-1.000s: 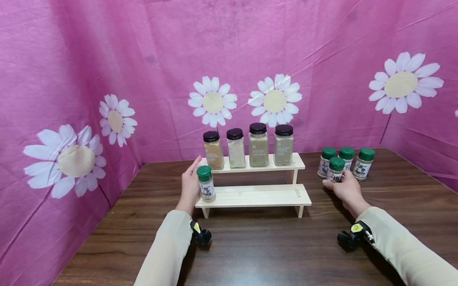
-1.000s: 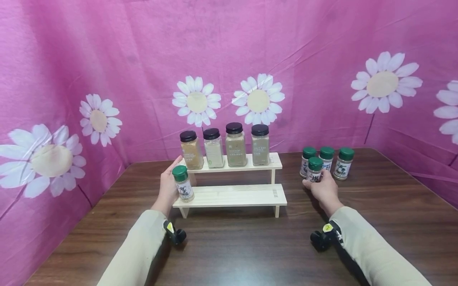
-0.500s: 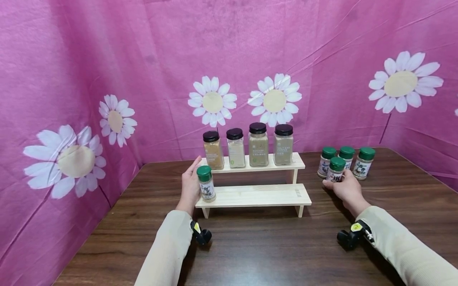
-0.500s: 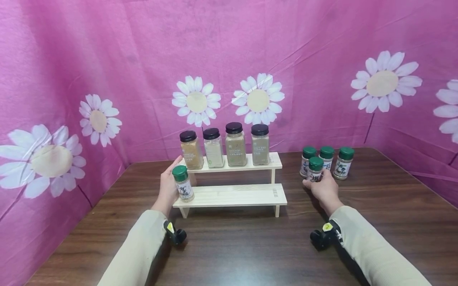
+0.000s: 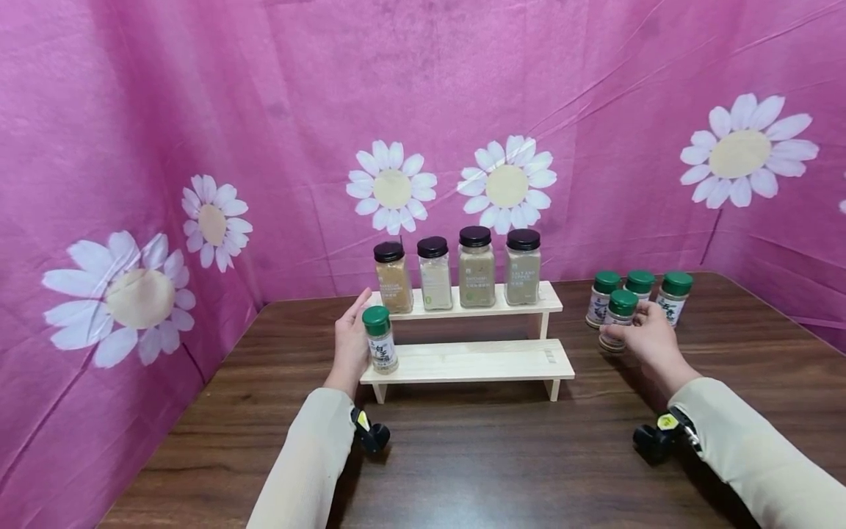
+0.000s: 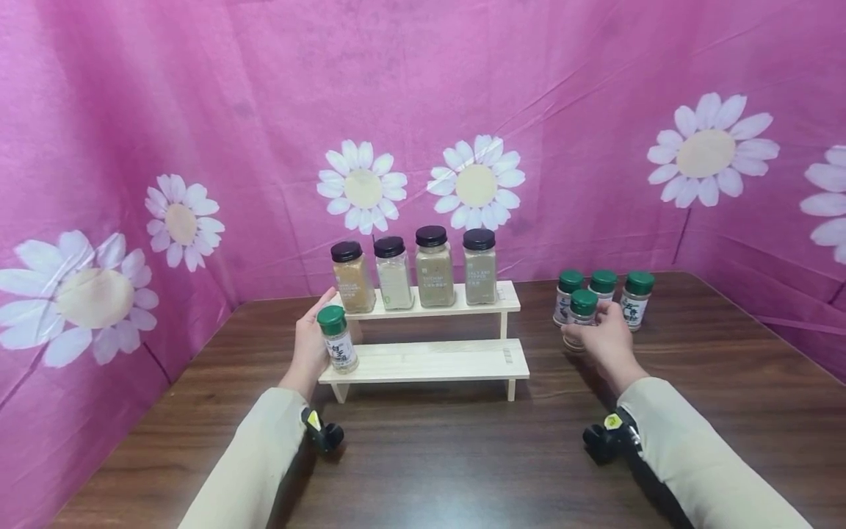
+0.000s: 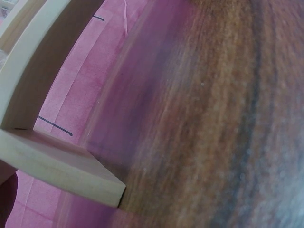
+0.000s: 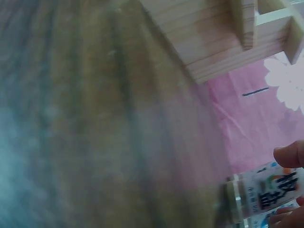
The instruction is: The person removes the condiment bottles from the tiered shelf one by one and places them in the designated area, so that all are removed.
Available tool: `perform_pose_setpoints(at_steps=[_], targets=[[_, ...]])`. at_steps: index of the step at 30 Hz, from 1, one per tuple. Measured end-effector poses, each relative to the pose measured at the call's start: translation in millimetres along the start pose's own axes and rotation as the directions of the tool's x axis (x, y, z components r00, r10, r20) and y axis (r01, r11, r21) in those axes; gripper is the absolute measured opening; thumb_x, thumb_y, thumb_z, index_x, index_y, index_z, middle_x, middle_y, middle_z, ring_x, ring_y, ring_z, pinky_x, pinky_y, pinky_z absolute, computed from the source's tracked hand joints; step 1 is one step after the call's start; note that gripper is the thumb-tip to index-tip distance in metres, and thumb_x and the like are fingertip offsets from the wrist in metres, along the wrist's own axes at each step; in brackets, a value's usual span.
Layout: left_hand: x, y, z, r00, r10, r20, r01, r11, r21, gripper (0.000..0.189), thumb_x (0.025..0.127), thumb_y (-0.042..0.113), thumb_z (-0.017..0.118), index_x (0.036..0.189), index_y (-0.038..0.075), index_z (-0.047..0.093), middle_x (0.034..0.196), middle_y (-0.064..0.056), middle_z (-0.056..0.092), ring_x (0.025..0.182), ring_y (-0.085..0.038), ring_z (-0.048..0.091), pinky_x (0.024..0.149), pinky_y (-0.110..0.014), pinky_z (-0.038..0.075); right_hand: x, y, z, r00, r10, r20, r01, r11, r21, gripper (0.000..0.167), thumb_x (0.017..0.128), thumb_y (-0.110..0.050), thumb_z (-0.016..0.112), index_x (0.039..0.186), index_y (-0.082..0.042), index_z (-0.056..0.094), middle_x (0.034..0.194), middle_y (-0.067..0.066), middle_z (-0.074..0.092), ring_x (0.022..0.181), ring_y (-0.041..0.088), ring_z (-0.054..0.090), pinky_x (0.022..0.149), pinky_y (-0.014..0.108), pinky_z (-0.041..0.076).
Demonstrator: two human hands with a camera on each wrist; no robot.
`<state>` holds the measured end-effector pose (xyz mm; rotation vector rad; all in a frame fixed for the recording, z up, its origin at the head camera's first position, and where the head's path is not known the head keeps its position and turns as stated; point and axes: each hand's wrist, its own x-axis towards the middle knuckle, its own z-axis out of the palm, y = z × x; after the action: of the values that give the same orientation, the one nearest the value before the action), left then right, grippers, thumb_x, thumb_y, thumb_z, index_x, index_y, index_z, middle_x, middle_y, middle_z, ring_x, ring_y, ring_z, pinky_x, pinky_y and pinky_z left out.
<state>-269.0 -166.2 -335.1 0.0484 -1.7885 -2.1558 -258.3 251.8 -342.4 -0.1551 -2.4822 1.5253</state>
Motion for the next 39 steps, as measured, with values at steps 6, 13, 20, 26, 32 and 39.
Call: perform_pose_setpoints(at_steps=[6,13,20,26,32,39], targets=[[1.5,1.2,-0.7,1.000,-0.002,0.002,0.002,1.000,-0.005,0.037,0.098,0.012,0.042,0.135,0.008,0.048,0.145,-0.007,0.038,0.133,-0.017,0.032,0.111,-0.033,0.030,-1.5,-20.9,-7.5,1.000,0.001,-0.013,0.000,0.995,0.099,0.078,0.083,-0.006,0.063,0.139,0.011,0.011,0.144,0.034,0.021,0.133,0.044,0.023,0.109,0.052,0.025],[2.1,-0.3,-1.0,1.000,-0.001,-0.001,0.001,1.000,-0.003,0.037,0.098,0.012,0.042,0.135,0.008,0.048,0.145,-0.007,0.038,0.134,-0.016,0.032,0.111,-0.033,0.029,-1.8,-44.4,-14.7,0.997,-0.028,-0.070,0.037,0.991,0.131,0.066,0.082,-0.010,0.066,0.133,0.004,0.026,0.143,0.029,0.023,0.136,0.040,0.019,0.113,0.046,0.022],[2.1,-1.4,-0.8,1.000,0.002,-0.003,-0.002,1.000,0.001,0.037,0.098,0.013,0.043,0.134,0.008,0.049,0.145,-0.008,0.039,0.133,-0.016,0.033,0.110,-0.033,0.030,-5.8,-66.7,-16.6,0.994,-0.056,-0.088,0.072,0.981,0.182,0.050,0.082,-0.012,0.068,0.117,-0.028,0.036,0.145,0.023,0.024,0.138,0.035,0.020,0.114,0.040,0.020],[1.4,-1.5,-0.7,1.000,-0.009,0.005,0.009,1.000,-0.009,0.037,0.099,0.013,0.042,0.135,0.009,0.049,0.146,-0.006,0.038,0.132,-0.015,0.033,0.109,-0.033,0.031,-14.0,-85.4,-13.6,0.990,-0.103,-0.100,0.124,0.965,0.232,0.047,0.084,-0.009,0.065,0.112,-0.033,0.036,0.148,0.016,0.026,0.139,0.026,0.021,0.115,0.035,0.020],[1.1,-0.5,-0.7,1.000,-0.003,0.000,0.003,1.000,-0.005,0.037,0.098,0.012,0.042,0.134,0.008,0.049,0.145,-0.007,0.038,0.133,-0.016,0.033,0.110,-0.033,0.031,-24.5,-107.6,-7.1,0.986,-0.139,-0.087,0.159,0.943,0.293,0.048,0.083,-0.007,0.067,0.111,-0.032,0.038,0.146,0.011,0.030,0.138,0.021,0.023,0.112,0.025,0.024],[0.7,0.0,0.2,1.000,0.005,-0.004,-0.005,1.000,0.002,0.037,0.098,0.011,0.042,0.135,0.007,0.048,0.145,-0.009,0.039,0.133,-0.019,0.034,0.110,-0.036,0.031,-38.1,-126.9,5.9,0.975,-0.211,-0.075,0.220,0.843,0.491,0.049,0.078,0.007,0.065,0.106,-0.026,0.044,0.131,0.003,0.041,0.138,0.021,0.024,0.105,0.017,0.031]])
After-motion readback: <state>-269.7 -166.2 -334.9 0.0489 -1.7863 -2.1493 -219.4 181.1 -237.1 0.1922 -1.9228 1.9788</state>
